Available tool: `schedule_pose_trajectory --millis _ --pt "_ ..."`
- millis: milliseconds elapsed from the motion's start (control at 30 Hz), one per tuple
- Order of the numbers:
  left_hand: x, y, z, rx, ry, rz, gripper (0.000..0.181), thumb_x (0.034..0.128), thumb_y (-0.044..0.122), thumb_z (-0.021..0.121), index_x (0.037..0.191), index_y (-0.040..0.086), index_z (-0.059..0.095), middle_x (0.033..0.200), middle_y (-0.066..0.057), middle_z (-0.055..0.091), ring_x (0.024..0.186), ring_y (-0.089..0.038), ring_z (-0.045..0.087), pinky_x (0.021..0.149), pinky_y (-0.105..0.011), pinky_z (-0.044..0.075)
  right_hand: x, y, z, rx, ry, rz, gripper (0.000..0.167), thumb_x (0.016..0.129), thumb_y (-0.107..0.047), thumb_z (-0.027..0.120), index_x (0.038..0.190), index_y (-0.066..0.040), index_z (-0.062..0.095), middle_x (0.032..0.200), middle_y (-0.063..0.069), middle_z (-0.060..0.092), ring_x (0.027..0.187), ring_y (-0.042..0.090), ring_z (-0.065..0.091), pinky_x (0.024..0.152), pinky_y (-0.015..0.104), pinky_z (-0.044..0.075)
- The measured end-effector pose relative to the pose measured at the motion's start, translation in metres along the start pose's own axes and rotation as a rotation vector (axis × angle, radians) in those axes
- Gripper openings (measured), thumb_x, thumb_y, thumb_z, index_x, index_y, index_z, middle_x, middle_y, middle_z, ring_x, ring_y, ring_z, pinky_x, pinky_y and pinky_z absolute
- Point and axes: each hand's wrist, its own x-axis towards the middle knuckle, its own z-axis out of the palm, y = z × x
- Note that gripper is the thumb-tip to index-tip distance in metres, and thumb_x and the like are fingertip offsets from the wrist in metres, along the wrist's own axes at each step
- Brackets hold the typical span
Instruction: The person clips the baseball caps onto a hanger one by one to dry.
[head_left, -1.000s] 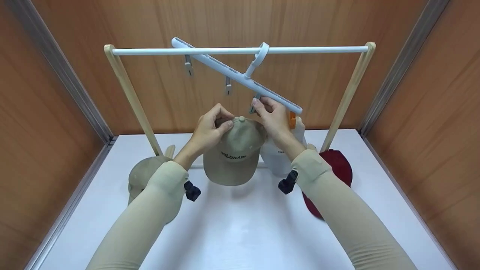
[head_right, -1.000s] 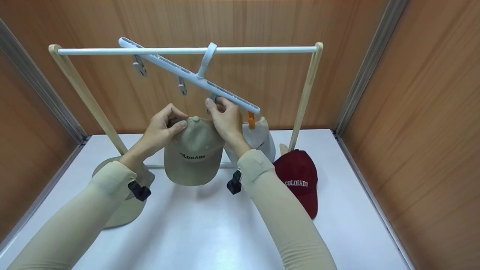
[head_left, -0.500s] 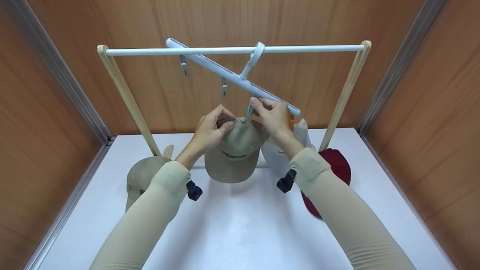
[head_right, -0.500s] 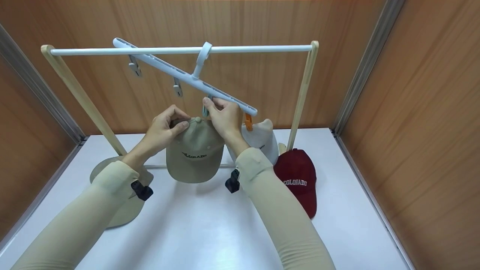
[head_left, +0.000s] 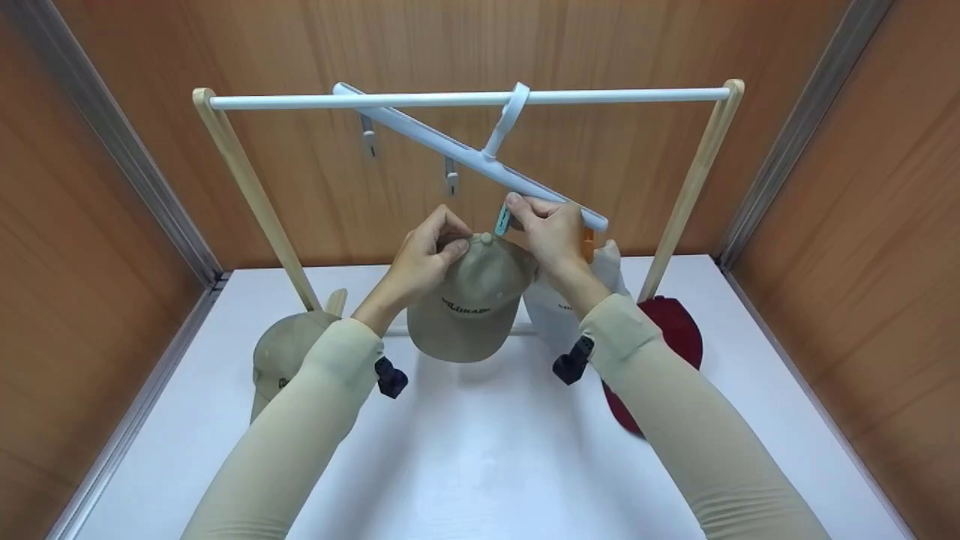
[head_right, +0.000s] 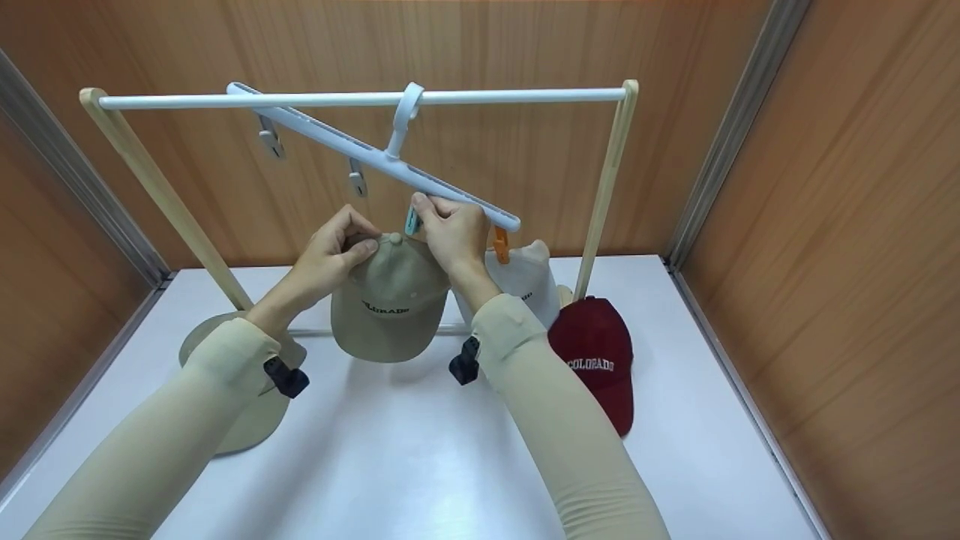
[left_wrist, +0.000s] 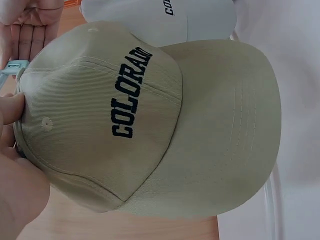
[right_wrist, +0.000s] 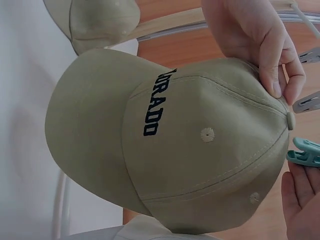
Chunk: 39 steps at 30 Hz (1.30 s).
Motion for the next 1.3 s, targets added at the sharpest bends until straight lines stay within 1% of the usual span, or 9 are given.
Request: schedule_pose_trajectory --millis 100,233,333,500,733,833,1067,1167,1300 --pt "0.001 0.001 0.0 -0.028 -0.015 -0.003 0.012 0.1096 0.003 0.053 0.12 0.008 0.058 0.121 -0.004 0.068 0.113 -0.019 0.064 0.097 -0.036 0.052 0.0 0.0 0.0 -0.015 0.014 -0.002 0.029 0.103 -0.03 0.074 0.104 -0.003 0.085 0.101 0.004 0.079 0.101 0.019 0.076 0.1 0.039 0.058" --pt "0.003 0.001 0.0 -0.082 -0.029 -0.006 0.011 0.1091 0.002 0.054 0.119 0.006 0.058 0.119 -0.006 0.069 0.109 -0.021 0.063 0.093 -0.034 0.051 -0.001 0.001 -0.002 -0.03 0.023 -0.001 0.029 0.103 -0.031 0.072 0.106 -0.004 0.085 0.104 0.006 0.079 0.101 0.023 0.076 0.104 0.044 0.056" --pt "0.003 0.002 0.0 -0.115 -0.043 -0.008 0.011 0.109 0.001 0.053 0.118 0.005 0.058 0.119 -0.008 0.069 0.109 -0.023 0.063 0.093 -0.034 0.05 -0.001 0.001 -0.003 -0.035 0.019 0.005 0.029 0.104 -0.031 0.072 0.105 -0.005 0.085 0.103 0.007 0.079 0.102 0.025 0.076 0.106 0.044 0.054" --pt "0.005 0.003 0.002 -0.139 -0.055 -0.016 0.011 0.109 0.0 0.052 0.118 0.004 0.057 0.12 -0.009 0.067 0.109 -0.024 0.061 0.093 -0.034 0.05 -0.001 0.001 -0.004 -0.049 0.011 0.026 0.028 0.104 -0.034 0.071 0.104 -0.01 0.086 0.101 0.005 0.079 0.101 0.021 0.077 0.11 0.043 0.051" --pt "0.009 0.004 0.004 -0.151 -0.026 -0.025 0.011 0.1087 0.001 0.052 0.118 0.005 0.057 0.119 -0.009 0.066 0.109 -0.023 0.06 0.094 -0.034 0.048 0.0 -0.001 -0.005 -0.052 -0.005 0.031 0.028 0.104 -0.034 0.071 0.102 -0.011 0.086 0.101 0.005 0.081 0.101 0.02 0.077 0.108 0.04 0.053" --pt "0.01 0.005 0.004 -0.164 -0.012 -0.037 0.011 0.109 0.001 0.051 0.118 0.004 0.057 0.12 -0.009 0.066 0.111 -0.023 0.06 0.095 -0.034 0.048 0.0 -0.002 -0.005 -0.027 -0.011 0.032 0.028 0.104 -0.032 0.071 0.102 -0.009 0.086 0.102 0.006 0.081 0.1 0.02 0.078 0.107 0.039 0.054" --pt "0.012 0.004 0.005 -0.201 -0.006 -0.044 0.011 0.1091 0.001 0.051 0.119 0.001 0.056 0.119 -0.011 0.065 0.112 -0.023 0.059 0.095 -0.033 0.047 0.0 0.0 -0.003 0.077 -0.034 -0.004 0.027 0.105 -0.023 0.069 0.105 0.0 0.083 0.102 0.011 0.081 0.096 0.02 0.079 0.091 0.034 0.062" --pt "0.013 0.004 0.006 -0.207 0.004 -0.036 0.012 0.109 0.001 0.051 0.119 0.001 0.056 0.119 -0.011 0.064 0.112 -0.023 0.058 0.095 -0.033 0.047 0.0 0.0 -0.004 0.075 -0.035 -0.006 0.026 0.105 -0.023 0.069 0.108 -0.001 0.083 0.101 0.011 0.081 0.095 0.019 0.079 0.092 0.034 0.061" --pt "0.014 0.005 0.007 -0.213 0.023 -0.026 0.012 0.1088 0.0 0.051 0.119 0.003 0.057 0.12 -0.01 0.064 0.114 -0.023 0.059 0.097 -0.034 0.047 0.0 0.001 -0.004 0.094 -0.041 0.0 0.026 0.105 -0.022 0.07 0.112 0.0 0.082 0.102 0.013 0.081 0.095 0.02 0.079 0.097 0.039 0.06"
